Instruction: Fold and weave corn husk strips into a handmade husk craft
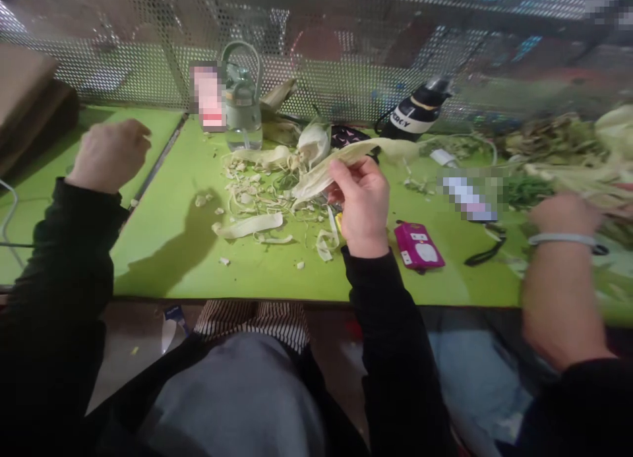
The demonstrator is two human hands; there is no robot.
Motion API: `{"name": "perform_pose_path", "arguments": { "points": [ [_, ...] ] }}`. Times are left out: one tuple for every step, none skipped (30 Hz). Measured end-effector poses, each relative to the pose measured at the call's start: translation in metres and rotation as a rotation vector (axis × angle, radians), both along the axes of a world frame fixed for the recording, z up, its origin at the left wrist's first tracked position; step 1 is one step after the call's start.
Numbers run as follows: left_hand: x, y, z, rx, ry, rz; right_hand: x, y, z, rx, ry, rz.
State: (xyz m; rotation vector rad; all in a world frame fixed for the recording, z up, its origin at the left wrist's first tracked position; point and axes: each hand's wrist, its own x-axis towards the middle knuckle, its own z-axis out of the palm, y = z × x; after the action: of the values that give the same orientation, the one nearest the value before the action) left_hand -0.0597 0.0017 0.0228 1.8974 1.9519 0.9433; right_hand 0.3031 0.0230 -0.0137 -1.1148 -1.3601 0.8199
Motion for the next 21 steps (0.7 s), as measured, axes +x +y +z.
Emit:
{"name": "perform_pose_path", "arguments": {
  "points": [
    [0.003,0.002,0.004,-0.019,0.135,0.092,-0.001,-0.001,0.001,-0.003,-0.016,0.013],
    [0.012,0.002,0.007,-0.021,0.244,0.103,-0.005,-0.002,0.002,-0.016,-0.024,0.033],
    [0.025,0.001,0.009,-0.018,0.285,0.033,-0.009,-0.003,0.004,-0.032,-0.020,0.054],
    [0.041,-0.002,0.011,0.001,0.223,-0.049,-0.014,-0.004,0.004,-0.051,-0.010,0.080],
    [0.059,-0.004,0.011,-0.007,0.078,-0.167,-0.019,-0.006,0.005,-0.068,0.003,0.105],
    [0.077,-0.006,0.010,-0.070,-0.087,-0.319,-0.024,-0.007,0.005,-0.081,0.015,0.128],
    [0.094,-0.008,0.007,-0.145,-0.226,-0.428,-0.028,-0.008,0.005,-0.089,0.022,0.148],
    [0.109,-0.008,0.004,-0.203,-0.336,-0.517,-0.031,-0.009,0.005,-0.096,0.023,0.165],
    [0.122,-0.008,-0.001,-0.254,-0.443,-0.585,-0.034,-0.009,0.005,-0.103,0.019,0.180],
    [0.132,-0.007,-0.007,-0.304,-0.545,-0.626,-0.035,-0.010,0.004,-0.112,0.013,0.193],
    [0.139,-0.006,-0.012,-0.342,-0.637,-0.635,-0.035,-0.010,0.003,-0.119,0.008,0.201],
    [0.144,-0.004,-0.017,-0.377,-0.704,-0.625,-0.035,-0.009,0.002,-0.126,0.005,0.207],
    [0.147,-0.003,-0.021,-0.394,-0.758,-0.593,-0.034,-0.009,0.002,-0.132,0.001,0.212],
    [0.149,-0.003,-0.024,-0.412,-0.799,-0.562,-0.033,-0.008,0.001,-0.138,-0.007,0.222],
    [0.149,-0.003,-0.026,-0.431,-0.827,-0.538,-0.031,-0.008,0.000,-0.145,-0.021,0.239],
    [0.150,-0.003,-0.028,-0.447,-0.846,-0.521,-0.030,-0.008,0.000,-0.152,-0.039,0.263],
    [0.149,-0.003,-0.028,-0.465,-0.860,-0.509,-0.028,-0.008,0.000,-0.158,-0.059,0.290],
    [0.149,-0.004,-0.028,-0.481,-0.870,-0.499,-0.027,-0.009,0.000,-0.159,-0.078,0.313],
    [0.149,-0.004,-0.028,-0.493,-0.880,-0.491,-0.027,-0.011,0.001,-0.156,-0.097,0.328],
    [0.149,-0.004,-0.028,-0.501,-0.892,-0.481,-0.027,-0.012,0.002,-0.149,-0.117,0.336],
    [0.149,-0.004,-0.028,-0.506,-0.905,-0.475,-0.027,-0.015,0.003,-0.139,-0.135,0.340]
  ]
}}
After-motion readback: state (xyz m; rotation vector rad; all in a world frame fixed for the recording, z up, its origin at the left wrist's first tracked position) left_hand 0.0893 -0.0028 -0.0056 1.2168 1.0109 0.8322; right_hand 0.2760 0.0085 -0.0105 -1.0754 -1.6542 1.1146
